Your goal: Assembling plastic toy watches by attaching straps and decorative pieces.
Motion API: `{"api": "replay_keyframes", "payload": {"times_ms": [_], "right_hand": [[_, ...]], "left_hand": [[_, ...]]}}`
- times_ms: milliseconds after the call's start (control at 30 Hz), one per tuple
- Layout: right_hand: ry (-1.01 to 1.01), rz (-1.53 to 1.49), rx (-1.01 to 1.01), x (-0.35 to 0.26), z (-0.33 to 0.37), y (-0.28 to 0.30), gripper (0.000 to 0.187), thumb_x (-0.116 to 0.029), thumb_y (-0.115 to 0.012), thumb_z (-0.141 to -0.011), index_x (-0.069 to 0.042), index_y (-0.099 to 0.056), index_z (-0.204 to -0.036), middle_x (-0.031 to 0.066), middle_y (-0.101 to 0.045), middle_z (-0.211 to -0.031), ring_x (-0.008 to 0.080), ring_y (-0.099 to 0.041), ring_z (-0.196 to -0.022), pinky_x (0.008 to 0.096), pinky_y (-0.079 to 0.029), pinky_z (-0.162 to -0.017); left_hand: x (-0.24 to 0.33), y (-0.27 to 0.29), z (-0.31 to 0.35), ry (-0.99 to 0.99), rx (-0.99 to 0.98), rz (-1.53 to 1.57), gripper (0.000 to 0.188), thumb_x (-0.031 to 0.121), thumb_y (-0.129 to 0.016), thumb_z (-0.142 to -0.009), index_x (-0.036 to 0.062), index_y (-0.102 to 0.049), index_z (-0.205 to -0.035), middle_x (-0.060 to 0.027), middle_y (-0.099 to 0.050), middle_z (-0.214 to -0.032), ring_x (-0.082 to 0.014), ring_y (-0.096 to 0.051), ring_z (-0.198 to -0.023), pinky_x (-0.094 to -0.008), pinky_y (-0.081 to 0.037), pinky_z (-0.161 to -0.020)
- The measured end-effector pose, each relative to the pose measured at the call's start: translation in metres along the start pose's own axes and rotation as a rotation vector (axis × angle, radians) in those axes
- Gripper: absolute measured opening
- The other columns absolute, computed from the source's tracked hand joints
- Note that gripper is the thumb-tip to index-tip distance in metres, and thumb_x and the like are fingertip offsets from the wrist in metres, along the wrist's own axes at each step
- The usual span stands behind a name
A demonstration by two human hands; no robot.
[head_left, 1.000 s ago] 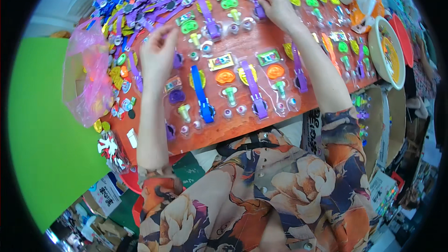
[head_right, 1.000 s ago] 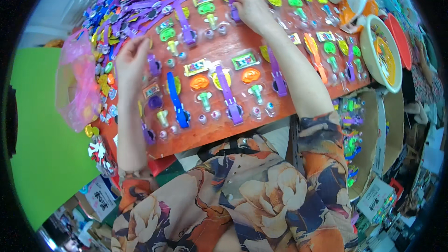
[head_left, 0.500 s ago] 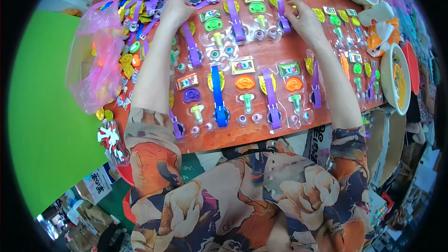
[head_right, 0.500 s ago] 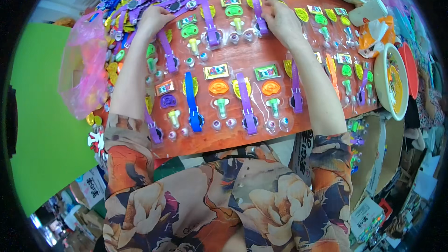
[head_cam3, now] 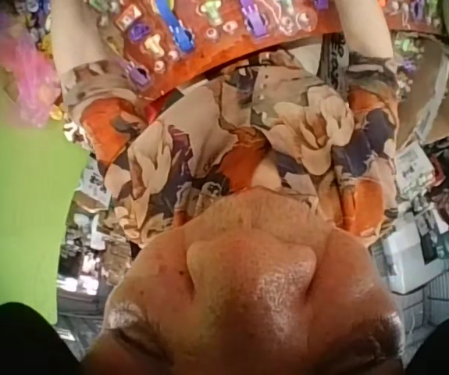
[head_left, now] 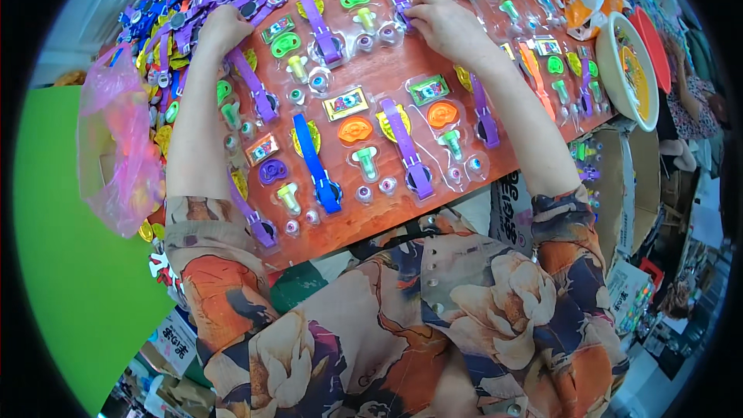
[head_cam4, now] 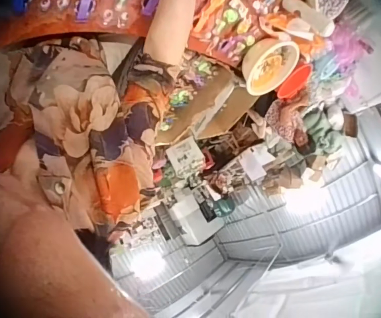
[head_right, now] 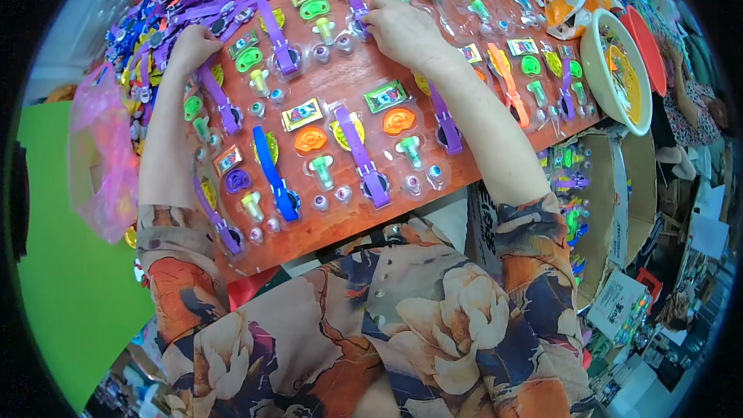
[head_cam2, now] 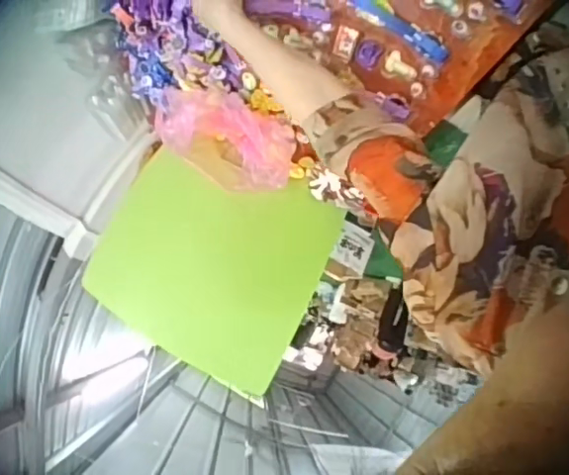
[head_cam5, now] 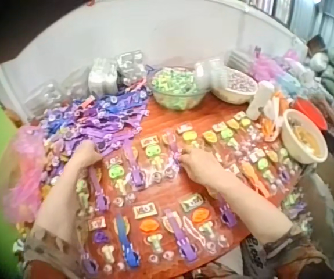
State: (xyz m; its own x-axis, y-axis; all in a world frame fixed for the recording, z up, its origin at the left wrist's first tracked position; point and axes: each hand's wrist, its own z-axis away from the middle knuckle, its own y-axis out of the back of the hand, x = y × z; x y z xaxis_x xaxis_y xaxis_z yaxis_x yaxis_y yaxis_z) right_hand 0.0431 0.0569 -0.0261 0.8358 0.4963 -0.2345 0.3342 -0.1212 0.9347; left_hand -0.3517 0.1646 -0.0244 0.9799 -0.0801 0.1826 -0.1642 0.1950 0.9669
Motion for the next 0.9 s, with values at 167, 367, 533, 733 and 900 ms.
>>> {"api": "replay_keyframes", "payload": {"times_ms": [167, 367, 533, 733, 900], "right_hand": [[-0.136, -0.11, -0.093, 0.002, -0.01, 0.005, 0.023, -0.015, -0.06, -0.091, -0.004, -0.071, -0.108, 0.0099, -0.064, -0.11, 0.0305, -0.064, -0.103, 0.0422, -0.052, -0.086], [-0.135, 0.009, -0.142, -0.009, -0.017, 0.012, 0.024, -0.016, -0.058, -0.092, -0.005, -0.071, -0.109, 0.0115, -0.063, -0.11, 0.0317, -0.064, -0.102, 0.0442, -0.052, -0.086], [-0.084, 0.005, -0.117, -0.008, -0.006, 0.001, 0.025, -0.012, -0.053, -0.094, -0.004, -0.068, -0.113, 0.0129, -0.061, -0.112, 0.034, -0.063, -0.102, 0.045, -0.053, -0.084], [-0.127, -0.135, 0.149, -0.035, 0.001, 0.023, 0.025, -0.015, -0.055, -0.096, -0.006, -0.065, -0.117, 0.0137, -0.061, -0.116, 0.0349, -0.062, -0.105, 0.0445, -0.052, -0.086], [0.159, -0.461, 0.567, -0.096, -0.018, 0.063, 0.026, -0.005, -0.06, -0.092, -0.002, -0.062, -0.118, 0.0149, -0.061, -0.115, 0.0342, -0.063, -0.101, 0.0392, -0.053, -0.082]], "left_hand": [[-0.014, -0.004, -0.002, 0.012, 0.094, 0.23, 0.021, 0.024, -0.075, -0.068, 0.0053, -0.072, -0.077, -0.0107, -0.07, -0.073, -0.021, -0.068, -0.07, -0.0352, -0.053, -0.068], [-0.007, 0.013, 0.005, -0.024, 0.261, 0.457, 0.017, 0.019, -0.076, -0.07, 0.004, -0.069, -0.075, -0.0025, -0.064, -0.066, -0.0123, -0.059, -0.063, -0.0304, -0.046, -0.06], [0.008, 0.038, 0.01, -0.031, 0.405, 1.03, 0.013, 0.009, -0.076, -0.078, 0.0031, -0.071, -0.089, -0.0005, -0.068, -0.079, -0.0082, -0.062, -0.069, -0.0228, -0.046, -0.062], [0.045, 0.082, 0.036, -0.167, 0.458, 1.466, 0.023, 0.005, -0.075, -0.083, 0.0004, -0.067, -0.104, -0.0069, -0.072, -0.089, -0.016, -0.071, -0.074, -0.0249, -0.052, -0.067], [0.117, 0.099, 0.097, -0.331, 0.377, 1.407, 0.022, 0.005, -0.072, -0.085, -0.0013, -0.067, -0.106, -0.0075, -0.071, -0.09, -0.0146, -0.069, -0.076, -0.0242, -0.053, -0.071]]}}
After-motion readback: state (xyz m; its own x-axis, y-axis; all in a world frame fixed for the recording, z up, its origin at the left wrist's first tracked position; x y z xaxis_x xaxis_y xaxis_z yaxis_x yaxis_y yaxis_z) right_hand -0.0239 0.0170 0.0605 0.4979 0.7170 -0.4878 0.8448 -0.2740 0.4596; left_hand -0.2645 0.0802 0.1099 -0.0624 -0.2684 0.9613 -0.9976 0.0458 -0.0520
